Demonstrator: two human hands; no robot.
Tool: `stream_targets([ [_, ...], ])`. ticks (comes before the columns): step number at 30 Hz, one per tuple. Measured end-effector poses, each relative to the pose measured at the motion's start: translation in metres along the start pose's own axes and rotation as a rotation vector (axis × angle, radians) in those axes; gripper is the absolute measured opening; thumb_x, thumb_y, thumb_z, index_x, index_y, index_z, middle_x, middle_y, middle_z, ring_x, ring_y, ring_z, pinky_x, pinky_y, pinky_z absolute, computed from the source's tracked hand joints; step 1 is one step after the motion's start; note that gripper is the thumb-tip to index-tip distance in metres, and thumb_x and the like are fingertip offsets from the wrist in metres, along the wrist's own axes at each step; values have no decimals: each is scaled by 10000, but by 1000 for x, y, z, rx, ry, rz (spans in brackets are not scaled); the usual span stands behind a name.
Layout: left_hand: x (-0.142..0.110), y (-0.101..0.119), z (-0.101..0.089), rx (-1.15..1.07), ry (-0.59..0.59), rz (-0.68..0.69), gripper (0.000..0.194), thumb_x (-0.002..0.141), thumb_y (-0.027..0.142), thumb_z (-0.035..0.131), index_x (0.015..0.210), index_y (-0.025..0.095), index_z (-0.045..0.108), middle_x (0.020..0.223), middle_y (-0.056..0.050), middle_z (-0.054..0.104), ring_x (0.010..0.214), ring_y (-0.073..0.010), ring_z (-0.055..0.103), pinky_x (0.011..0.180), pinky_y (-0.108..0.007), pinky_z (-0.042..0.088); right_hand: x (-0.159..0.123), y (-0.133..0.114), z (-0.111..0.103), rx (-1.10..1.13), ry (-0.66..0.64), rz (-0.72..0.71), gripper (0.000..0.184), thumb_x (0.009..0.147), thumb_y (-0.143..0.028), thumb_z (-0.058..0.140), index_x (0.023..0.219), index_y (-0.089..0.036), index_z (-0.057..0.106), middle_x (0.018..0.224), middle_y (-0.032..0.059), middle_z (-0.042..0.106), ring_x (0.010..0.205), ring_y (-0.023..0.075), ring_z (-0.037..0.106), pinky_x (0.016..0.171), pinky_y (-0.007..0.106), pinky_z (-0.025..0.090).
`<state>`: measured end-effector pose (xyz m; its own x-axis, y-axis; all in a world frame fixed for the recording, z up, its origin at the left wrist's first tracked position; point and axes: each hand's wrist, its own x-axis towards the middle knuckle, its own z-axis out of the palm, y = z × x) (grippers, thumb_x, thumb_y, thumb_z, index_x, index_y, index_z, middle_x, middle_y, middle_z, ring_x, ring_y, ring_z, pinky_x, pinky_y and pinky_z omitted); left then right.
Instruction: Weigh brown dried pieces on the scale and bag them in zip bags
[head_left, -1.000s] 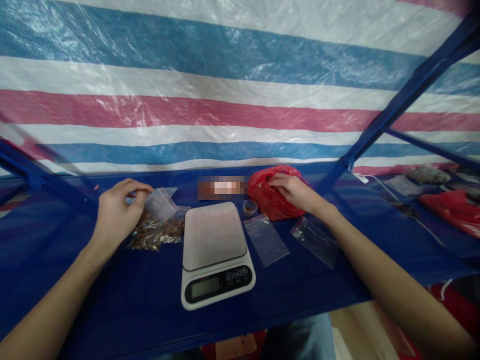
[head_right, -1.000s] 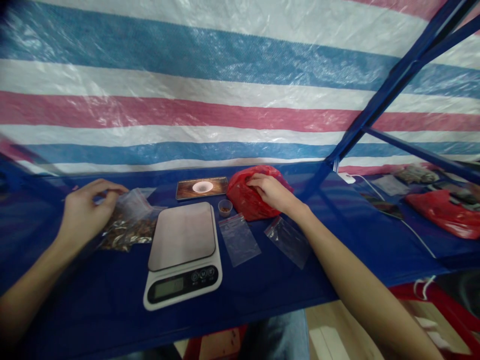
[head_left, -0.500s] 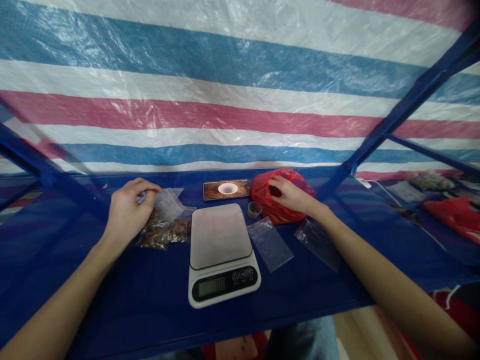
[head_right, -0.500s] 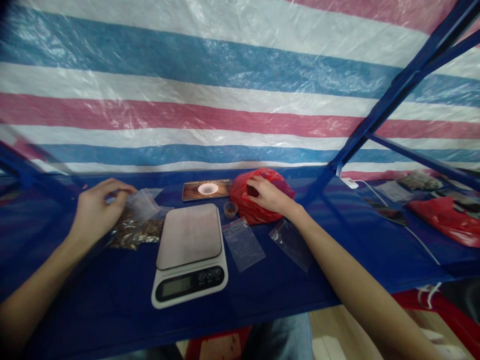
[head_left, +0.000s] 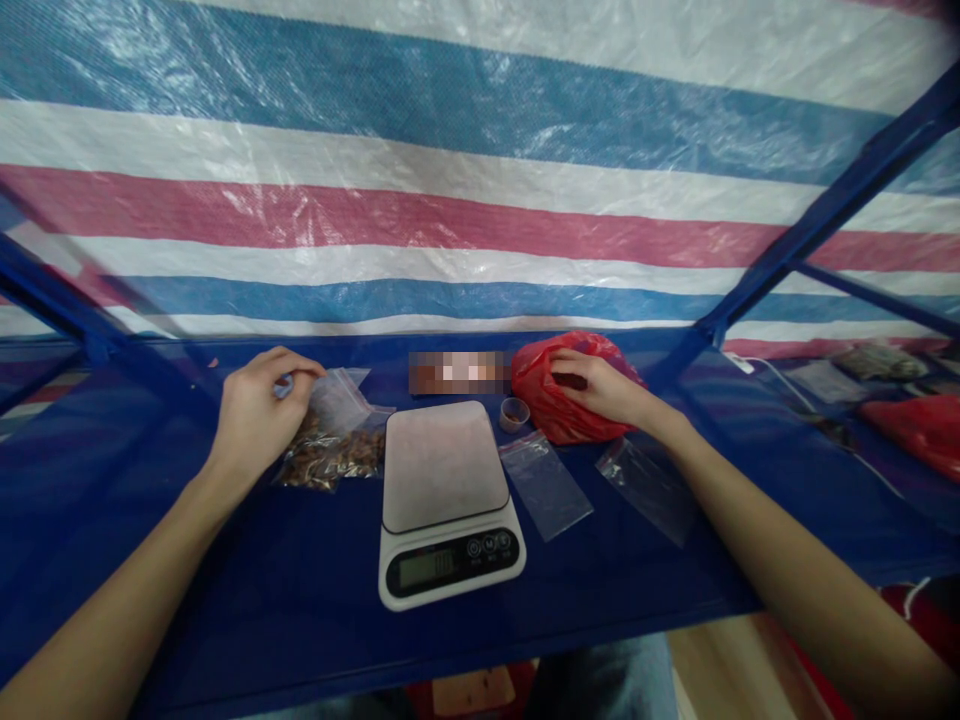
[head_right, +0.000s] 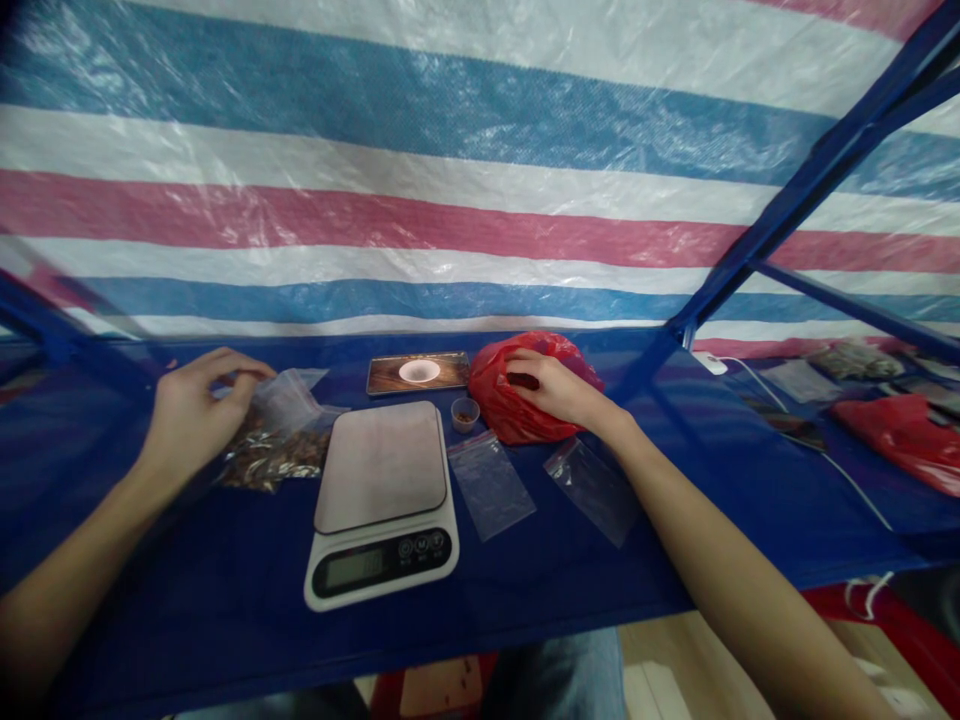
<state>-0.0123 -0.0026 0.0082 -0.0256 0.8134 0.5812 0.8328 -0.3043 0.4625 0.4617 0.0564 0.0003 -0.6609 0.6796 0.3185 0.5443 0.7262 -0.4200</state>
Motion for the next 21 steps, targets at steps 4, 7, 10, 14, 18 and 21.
stream_targets([
  [4,0,1,1,7,-3,4,285,903,275,487,831,213,755,915,-24,751,856,-190,693,823,-309,528,-1,2,-1,-7,35,26,152,968,-183,574,989,-215,721,1036,102,706,941,260,693,876,402,572],
  [7,1,3,0,3,-11,-1,281,901,272,488,827,208,752,917,-31,755,879,-194,699,845,-310,531,-2,3,-1,-22,43,21,183,976,-167,541,975,-215,718,1029,106,693,944,265,690,860,404,572],
  [10,2,4,-1,6,-21,-14,276,895,266,493,836,201,754,926,-38,758,879,-199,699,854,-318,534,-3,3,-1,-26,24,19,189,964,-155,552,1013,-216,725,1074,115,709,990,279,704,893,418,577],
  [14,1,5,-2,-1,-30,-18,279,892,272,490,835,204,755,923,-38,755,871,-201,697,853,-323,532,-4,2,-1,-20,17,51,178,940,-147,599,1004,-226,745,1078,108,738,1004,283,715,936,424,579],
  [18,1,4,-2,6,-29,-12,282,899,270,493,838,195,759,922,-42,752,881,-198,696,847,-315,523,-4,1,-1,-27,39,83,134,924,-151,640,958,-222,748,1028,96,739,938,266,700,898,401,583],
  [21,1,3,-1,14,-29,6,289,904,266,491,843,188,762,919,-44,753,882,-200,693,834,-311,516,-5,1,-1,-35,59,64,120,932,-160,632,927,-217,738,1008,94,730,897,252,684,850,384,578],
])
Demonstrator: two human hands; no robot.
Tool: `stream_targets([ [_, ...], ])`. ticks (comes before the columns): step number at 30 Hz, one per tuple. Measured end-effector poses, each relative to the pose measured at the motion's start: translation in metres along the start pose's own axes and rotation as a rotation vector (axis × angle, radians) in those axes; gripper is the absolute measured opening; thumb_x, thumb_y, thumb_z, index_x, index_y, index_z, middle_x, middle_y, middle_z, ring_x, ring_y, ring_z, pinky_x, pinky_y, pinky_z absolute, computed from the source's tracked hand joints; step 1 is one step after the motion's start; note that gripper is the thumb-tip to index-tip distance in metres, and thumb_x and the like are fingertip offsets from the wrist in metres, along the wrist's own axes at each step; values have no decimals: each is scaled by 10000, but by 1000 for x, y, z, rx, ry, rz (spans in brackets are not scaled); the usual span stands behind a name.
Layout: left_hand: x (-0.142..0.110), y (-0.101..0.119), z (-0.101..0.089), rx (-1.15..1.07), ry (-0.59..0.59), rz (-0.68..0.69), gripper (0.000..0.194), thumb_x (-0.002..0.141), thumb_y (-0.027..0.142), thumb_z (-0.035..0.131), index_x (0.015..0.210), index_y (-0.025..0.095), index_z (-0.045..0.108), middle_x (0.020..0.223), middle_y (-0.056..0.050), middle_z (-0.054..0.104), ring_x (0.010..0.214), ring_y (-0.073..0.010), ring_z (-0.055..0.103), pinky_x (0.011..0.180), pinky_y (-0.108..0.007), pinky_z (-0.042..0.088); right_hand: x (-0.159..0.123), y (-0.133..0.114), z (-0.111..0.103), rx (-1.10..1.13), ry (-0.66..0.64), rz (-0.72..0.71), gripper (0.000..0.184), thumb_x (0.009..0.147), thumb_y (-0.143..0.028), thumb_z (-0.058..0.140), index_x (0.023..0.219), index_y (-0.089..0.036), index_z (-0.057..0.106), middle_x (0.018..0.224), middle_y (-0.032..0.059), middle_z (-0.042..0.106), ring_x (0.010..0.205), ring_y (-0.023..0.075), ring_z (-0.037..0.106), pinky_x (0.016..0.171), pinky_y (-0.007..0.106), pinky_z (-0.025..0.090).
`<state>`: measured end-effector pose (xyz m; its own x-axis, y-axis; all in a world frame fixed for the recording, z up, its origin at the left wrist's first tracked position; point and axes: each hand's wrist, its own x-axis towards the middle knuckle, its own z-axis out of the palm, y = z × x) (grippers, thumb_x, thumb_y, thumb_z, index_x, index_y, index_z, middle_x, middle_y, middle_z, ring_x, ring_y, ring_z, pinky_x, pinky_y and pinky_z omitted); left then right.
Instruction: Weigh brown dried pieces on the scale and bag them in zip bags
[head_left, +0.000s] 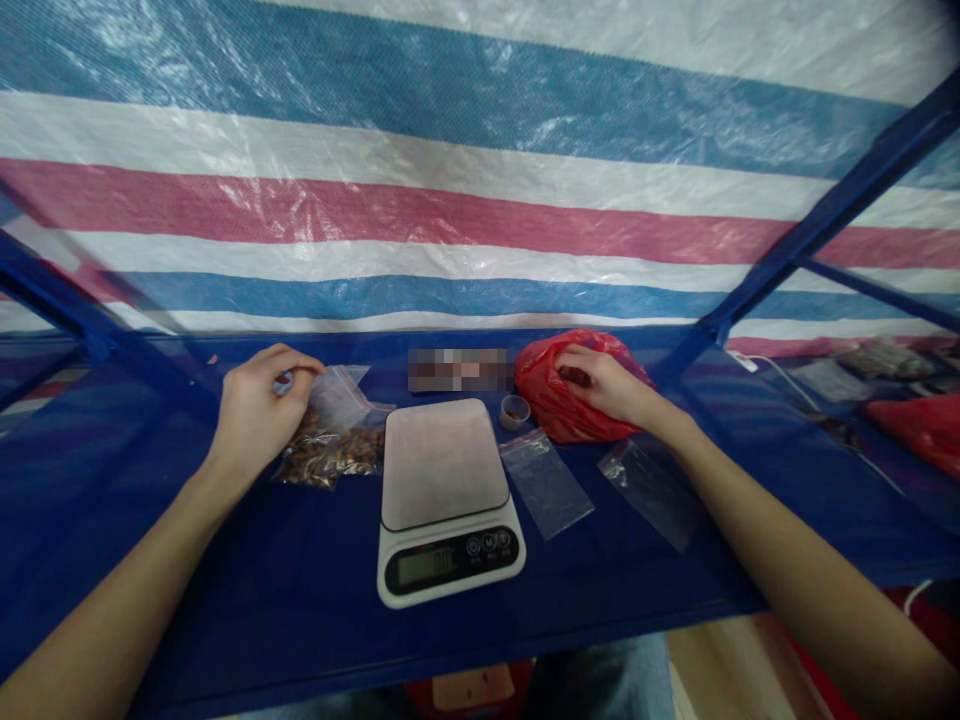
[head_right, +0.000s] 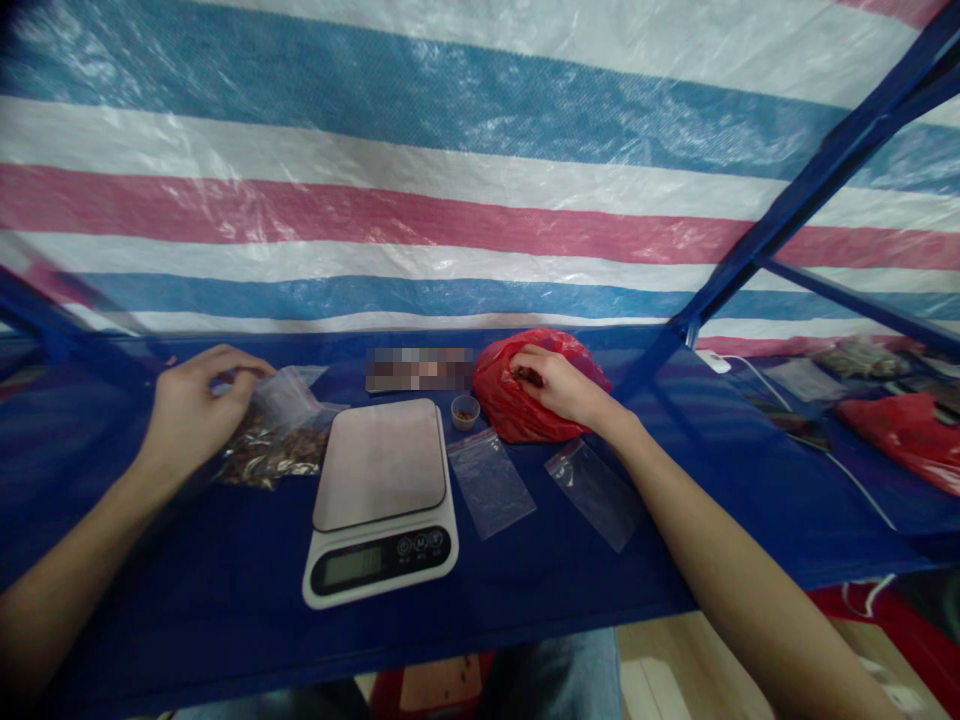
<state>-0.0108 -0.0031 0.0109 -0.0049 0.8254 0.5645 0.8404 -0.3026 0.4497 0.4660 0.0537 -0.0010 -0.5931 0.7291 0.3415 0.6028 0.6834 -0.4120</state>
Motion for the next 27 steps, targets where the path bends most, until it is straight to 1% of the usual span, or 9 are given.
stream_targets([
  [5,0,0,1,-4,-4,-7,288,902,256,493,842,183,764,917,-46,749,878,-197,693,843,-311,515,-1,0,-2,-15,30,-54,151,936,-141,602,911,-218,729,996,91,723,932,256,683,851,387,573],
  [8,0,0,1,-4,2,-1,284,905,260,498,843,186,765,919,-46,752,883,-201,694,845,-316,516,-1,-1,-4,-39,36,-52,161,925,-128,611,950,-221,740,1028,95,733,941,264,688,851,404,578],
  [11,0,0,1,0,3,-3,287,908,262,495,848,187,766,922,-47,753,882,-204,695,842,-317,520,-2,-2,-9,-51,50,-47,160,924,-140,624,974,-224,751,1008,92,742,913,263,694,841,413,582],
  [15,0,2,0,-3,-2,-25,278,898,265,500,846,191,763,928,-44,754,884,-201,699,845,-312,527,-3,-4,-17,-35,122,-35,159,934,-187,638,1008,-226,774,1021,97,755,933,273,713,879,440,589],
  [19,1,5,-1,-3,6,-36,276,883,265,498,827,200,760,914,-39,755,869,-198,698,844,-313,527,-7,-8,-28,-12,183,13,171,953,-230,636,1042,-228,782,1026,98,759,896,267,723,849,432,601],
  [21,1,5,-1,-1,11,-36,277,884,271,497,823,205,759,912,-37,756,867,-197,697,839,-313,525,-8,-14,-32,-16,214,22,151,966,-252,650,1034,-230,783,1012,95,763,880,263,725,860,432,601],
  [23,1,4,0,3,15,-32,281,890,275,494,821,209,758,911,-36,754,868,-199,696,834,-316,523,-7,-25,-35,-12,242,17,138,981,-264,657,1030,-234,782,1010,93,767,890,263,730,882,430,598],
  [25,1,4,0,0,15,-25,280,893,274,493,819,212,756,910,-38,751,865,-206,695,833,-326,522,-5,-42,-35,-5,250,1,134,997,-269,653,1031,-241,779,1015,91,766,904,261,729,880,424,597],
  [27,0,4,0,-12,11,-25,267,889,265,498,818,221,751,912,-41,751,866,-216,695,832,-337,525,-2,-62,-30,5,228,-32,146,1015,-264,638,1053,-251,778,1043,92,762,934,261,726,873,421,600],
])
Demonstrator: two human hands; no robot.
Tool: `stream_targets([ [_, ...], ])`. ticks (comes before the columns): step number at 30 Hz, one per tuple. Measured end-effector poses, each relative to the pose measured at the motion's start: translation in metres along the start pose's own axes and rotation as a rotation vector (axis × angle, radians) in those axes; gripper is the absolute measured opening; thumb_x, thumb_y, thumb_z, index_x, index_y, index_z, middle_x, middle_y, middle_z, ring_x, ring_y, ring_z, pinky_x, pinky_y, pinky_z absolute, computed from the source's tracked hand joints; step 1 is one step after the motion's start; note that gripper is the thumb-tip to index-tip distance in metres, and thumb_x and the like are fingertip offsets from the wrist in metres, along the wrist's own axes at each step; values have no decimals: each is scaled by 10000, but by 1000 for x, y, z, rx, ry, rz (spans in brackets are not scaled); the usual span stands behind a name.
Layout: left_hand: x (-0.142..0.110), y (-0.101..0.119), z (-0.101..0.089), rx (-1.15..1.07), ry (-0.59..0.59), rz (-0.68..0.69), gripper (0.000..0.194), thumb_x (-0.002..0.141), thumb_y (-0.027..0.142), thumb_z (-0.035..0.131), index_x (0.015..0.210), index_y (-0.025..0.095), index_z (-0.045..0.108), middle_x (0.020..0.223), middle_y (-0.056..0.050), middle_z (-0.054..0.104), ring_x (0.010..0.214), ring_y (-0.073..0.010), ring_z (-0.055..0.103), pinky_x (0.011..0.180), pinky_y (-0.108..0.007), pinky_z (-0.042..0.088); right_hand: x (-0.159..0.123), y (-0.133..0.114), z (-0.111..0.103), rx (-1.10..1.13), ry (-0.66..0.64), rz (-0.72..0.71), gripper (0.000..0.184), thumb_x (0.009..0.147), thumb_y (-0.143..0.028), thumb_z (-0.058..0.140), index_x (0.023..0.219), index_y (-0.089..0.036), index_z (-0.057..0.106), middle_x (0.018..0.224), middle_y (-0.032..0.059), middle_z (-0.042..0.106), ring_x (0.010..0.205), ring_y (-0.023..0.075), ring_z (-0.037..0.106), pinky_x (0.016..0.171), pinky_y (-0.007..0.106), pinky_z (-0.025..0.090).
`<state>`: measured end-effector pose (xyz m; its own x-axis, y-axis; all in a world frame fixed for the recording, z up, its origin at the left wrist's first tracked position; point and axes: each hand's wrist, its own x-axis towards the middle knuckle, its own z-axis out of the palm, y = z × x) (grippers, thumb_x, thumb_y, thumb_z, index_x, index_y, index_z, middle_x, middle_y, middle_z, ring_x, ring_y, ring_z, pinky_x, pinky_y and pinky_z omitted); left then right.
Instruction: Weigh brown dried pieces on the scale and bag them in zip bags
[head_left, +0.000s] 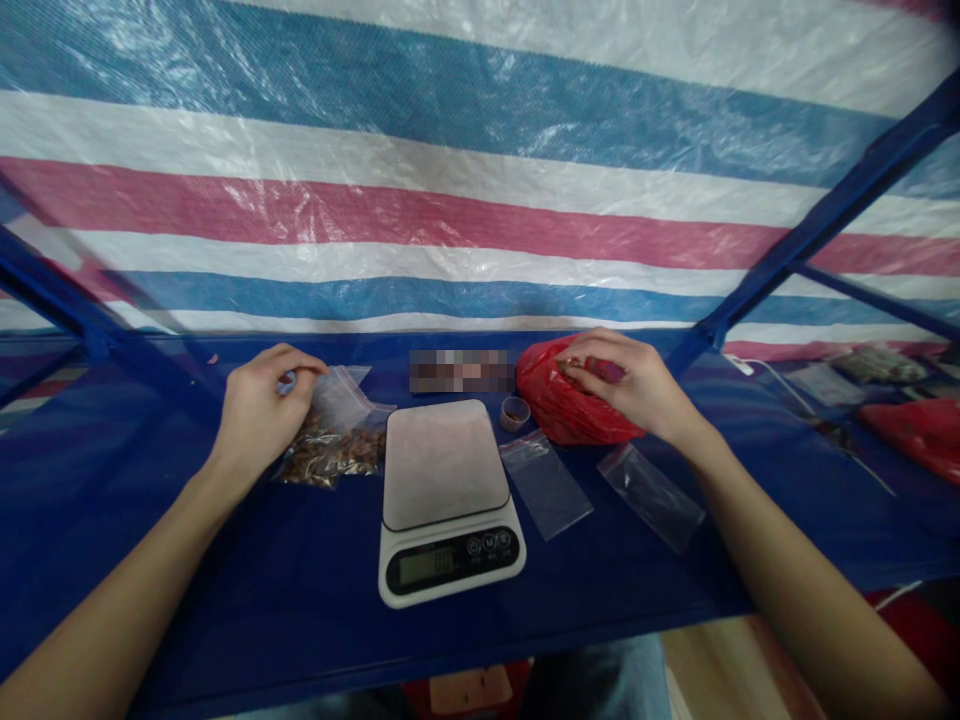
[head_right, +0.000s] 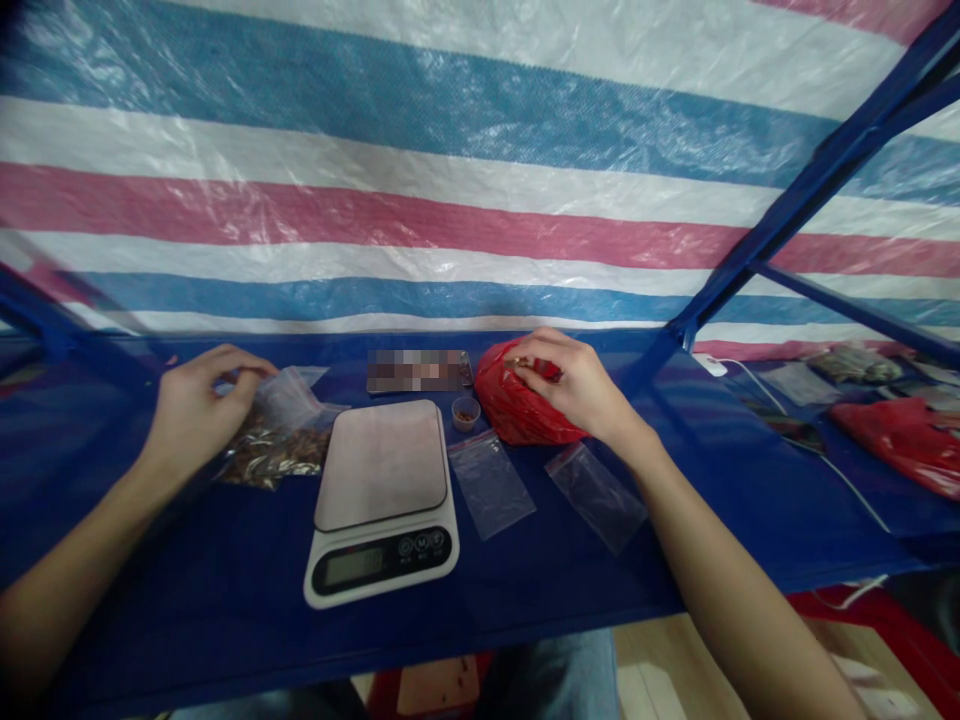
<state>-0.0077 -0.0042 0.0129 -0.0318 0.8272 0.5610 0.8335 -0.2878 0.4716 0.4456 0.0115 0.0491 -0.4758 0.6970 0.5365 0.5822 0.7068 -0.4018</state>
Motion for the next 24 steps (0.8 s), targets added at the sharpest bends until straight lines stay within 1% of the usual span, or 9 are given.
stream_targets([
  [2,0,1,0,-7,-5,-4,257,877,259,498,818,225,746,912,-43,753,866,-219,694,828,-337,529,1,-18,10,33,-49,-48,168,1028,-250,623,1090,-264,778,1077,91,759,988,265,722,888,423,606],
  [4,0,2,-1,-3,-11,-10,264,867,264,492,819,219,747,910,-41,753,860,-212,690,825,-328,531,1,-31,22,74,-122,-90,196,1040,-226,605,1125,-271,777,1101,89,751,1032,260,718,906,411,608],
  [6,0,3,-1,6,-14,-19,279,867,275,486,821,210,753,907,-38,751,857,-202,687,829,-319,529,0,-37,32,97,-191,-114,219,1054,-205,584,1144,-270,773,1112,88,738,1036,244,717,896,380,605],
  [8,0,3,-1,3,-11,-18,285,874,281,486,821,209,757,908,-36,750,864,-198,689,828,-314,524,-2,-38,38,94,-231,-114,239,1062,-182,564,1155,-267,767,1121,88,724,1019,230,719,874,355,600],
  [13,0,1,-1,-8,-3,17,288,896,276,494,824,193,760,908,-41,749,868,-200,693,814,-314,510,-5,-36,38,57,-251,-96,287,1058,-145,539,1177,-272,767,1135,93,717,1021,234,719,876,349,595],
  [18,0,0,0,-6,5,35,290,902,266,497,823,187,764,896,-41,751,863,-198,695,832,-314,504,-6,-39,37,34,-261,-91,319,1060,-149,532,1220,-289,770,1154,93,712,1033,243,721,881,355,598],
  [21,0,1,0,-1,11,44,298,912,273,495,822,188,767,888,-40,752,848,-193,693,809,-304,502,-7,-38,37,25,-272,-92,336,1062,-147,529,1254,-300,759,1173,92,709,1053,243,718,893,356,600],
  [24,0,1,0,0,14,43,298,912,275,498,815,189,766,883,-39,751,843,-190,690,793,-297,499,-7,-37,36,20,-270,-96,329,1066,-154,526,1254,-285,762,1178,96,708,1064,245,719,905,358,603],
])
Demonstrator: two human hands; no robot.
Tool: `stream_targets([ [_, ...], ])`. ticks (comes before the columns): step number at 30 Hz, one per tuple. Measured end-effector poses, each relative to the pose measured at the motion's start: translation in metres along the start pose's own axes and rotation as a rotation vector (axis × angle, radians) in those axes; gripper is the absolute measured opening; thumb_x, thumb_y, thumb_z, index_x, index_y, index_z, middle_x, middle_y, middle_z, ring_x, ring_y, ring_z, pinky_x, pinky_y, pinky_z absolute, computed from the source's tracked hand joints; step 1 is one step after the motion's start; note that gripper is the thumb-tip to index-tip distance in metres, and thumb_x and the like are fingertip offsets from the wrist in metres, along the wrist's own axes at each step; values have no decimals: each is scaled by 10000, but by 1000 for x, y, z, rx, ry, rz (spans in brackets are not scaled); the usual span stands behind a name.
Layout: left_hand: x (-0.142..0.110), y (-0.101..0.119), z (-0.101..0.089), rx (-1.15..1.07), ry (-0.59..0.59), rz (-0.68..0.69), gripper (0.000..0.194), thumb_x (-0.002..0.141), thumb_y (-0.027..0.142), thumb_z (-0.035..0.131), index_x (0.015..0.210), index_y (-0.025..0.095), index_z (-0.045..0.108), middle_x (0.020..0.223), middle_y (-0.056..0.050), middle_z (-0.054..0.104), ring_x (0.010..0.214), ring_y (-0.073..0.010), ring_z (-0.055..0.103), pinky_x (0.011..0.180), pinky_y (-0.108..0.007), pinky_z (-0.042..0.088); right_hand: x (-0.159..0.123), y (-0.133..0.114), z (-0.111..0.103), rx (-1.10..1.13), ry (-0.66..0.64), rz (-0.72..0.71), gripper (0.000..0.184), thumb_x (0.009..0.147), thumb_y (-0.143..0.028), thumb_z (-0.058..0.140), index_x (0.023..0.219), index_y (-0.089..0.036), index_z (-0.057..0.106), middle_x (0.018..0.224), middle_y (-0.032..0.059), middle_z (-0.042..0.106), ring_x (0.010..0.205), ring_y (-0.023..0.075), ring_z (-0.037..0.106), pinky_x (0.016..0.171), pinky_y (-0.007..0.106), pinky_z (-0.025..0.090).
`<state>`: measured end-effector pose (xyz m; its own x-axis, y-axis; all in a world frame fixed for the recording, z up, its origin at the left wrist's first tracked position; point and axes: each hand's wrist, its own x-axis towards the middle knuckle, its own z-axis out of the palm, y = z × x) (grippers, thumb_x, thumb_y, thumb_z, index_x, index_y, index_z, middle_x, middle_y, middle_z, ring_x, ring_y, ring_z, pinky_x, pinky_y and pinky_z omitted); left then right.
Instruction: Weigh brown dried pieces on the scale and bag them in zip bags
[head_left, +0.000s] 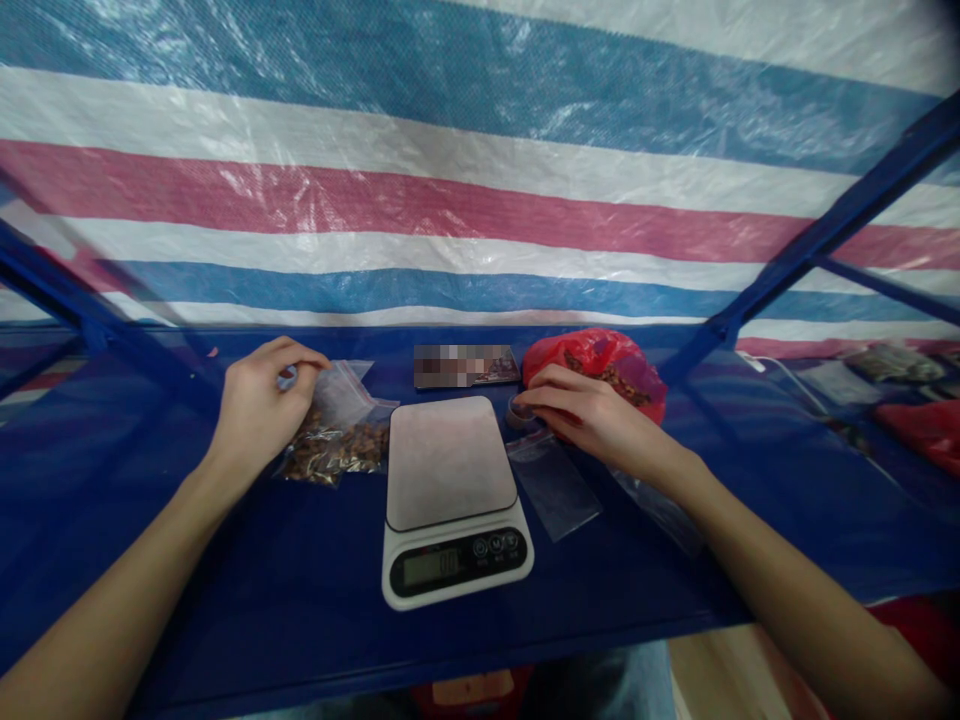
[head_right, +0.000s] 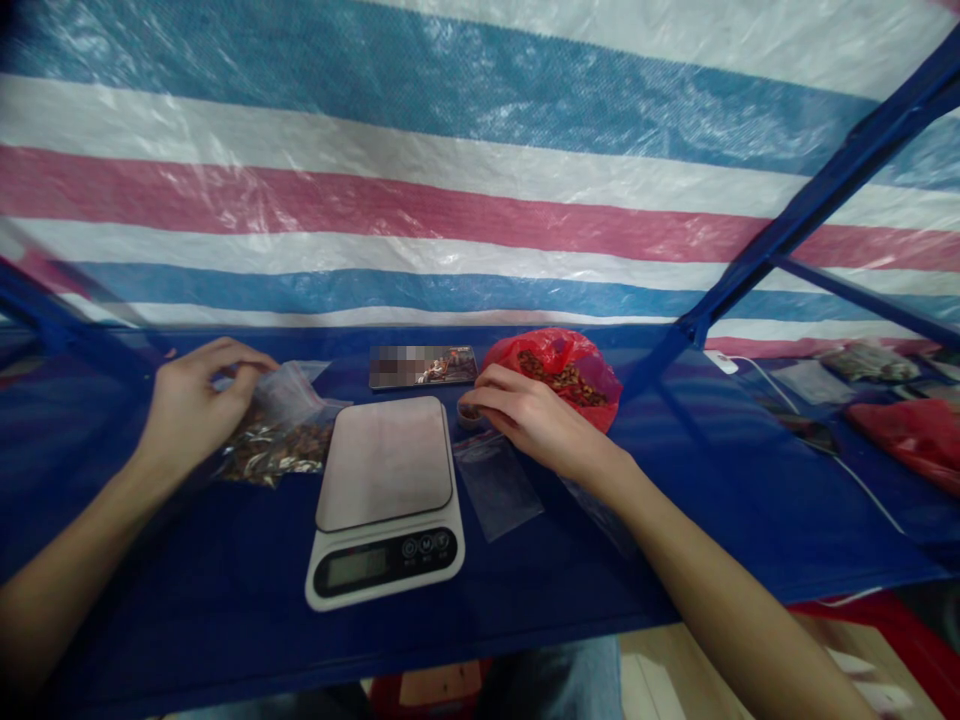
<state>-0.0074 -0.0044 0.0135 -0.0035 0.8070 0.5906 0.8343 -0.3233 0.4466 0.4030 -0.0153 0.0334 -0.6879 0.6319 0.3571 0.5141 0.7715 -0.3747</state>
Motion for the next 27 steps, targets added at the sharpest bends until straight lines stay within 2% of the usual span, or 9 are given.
stream_targets([
  [5,0,-1,0,0,-4,-4,305,922,277,494,833,183,771,900,-41,754,858,-192,692,801,-300,496,2,-3,3,28,48,-10,302,1057,-155,557,1230,-275,775,1174,99,717,1067,245,720,913,367,617],
  [11,0,-3,2,-2,-1,19,300,921,270,490,822,195,763,890,-32,755,859,-193,700,812,-305,503,5,-6,5,-7,207,-71,279,1035,-173,621,1267,-255,752,1219,105,731,1142,250,720,973,382,629],
  [13,-1,-3,2,-3,4,20,296,921,264,492,825,198,764,892,-28,753,853,-190,695,808,-304,501,2,3,-3,-55,308,-41,237,1035,-165,605,1186,-243,771,1173,97,754,1115,250,729,987,397,618],
  [16,-1,-4,2,-2,9,19,298,923,261,490,830,197,765,890,-26,746,846,-186,686,813,-305,499,-8,33,-18,-139,399,112,239,1002,-121,574,1050,-227,783,1034,83,772,976,248,746,919,400,617],
  [18,-1,-4,2,-3,2,15,298,917,257,485,832,194,764,894,-27,742,850,-184,685,816,-304,500,-16,59,-23,-164,289,167,230,939,-105,597,1007,-218,785,992,83,773,901,251,748,845,393,621],
  [21,-1,-4,2,-8,-5,5,296,907,256,482,840,192,763,909,-28,741,857,-182,684,802,-299,501,-24,86,-22,-121,83,165,196,888,-136,644,986,-207,797,993,97,749,894,257,737,849,407,620],
  [25,0,-1,1,-3,9,-6,304,899,265,477,822,199,764,888,-24,737,842,-180,682,786,-297,504,-23,86,-18,-27,45,174,212,897,-218,704,1089,-226,794,1057,103,696,970,264,714,910,421,611],
  [27,0,0,1,-6,13,-13,303,896,267,477,817,201,763,883,-22,736,830,-177,683,780,-296,507,-21,80,-17,18,5,153,214,901,-187,674,1081,-227,782,1053,97,686,958,253,710,872,392,608],
])
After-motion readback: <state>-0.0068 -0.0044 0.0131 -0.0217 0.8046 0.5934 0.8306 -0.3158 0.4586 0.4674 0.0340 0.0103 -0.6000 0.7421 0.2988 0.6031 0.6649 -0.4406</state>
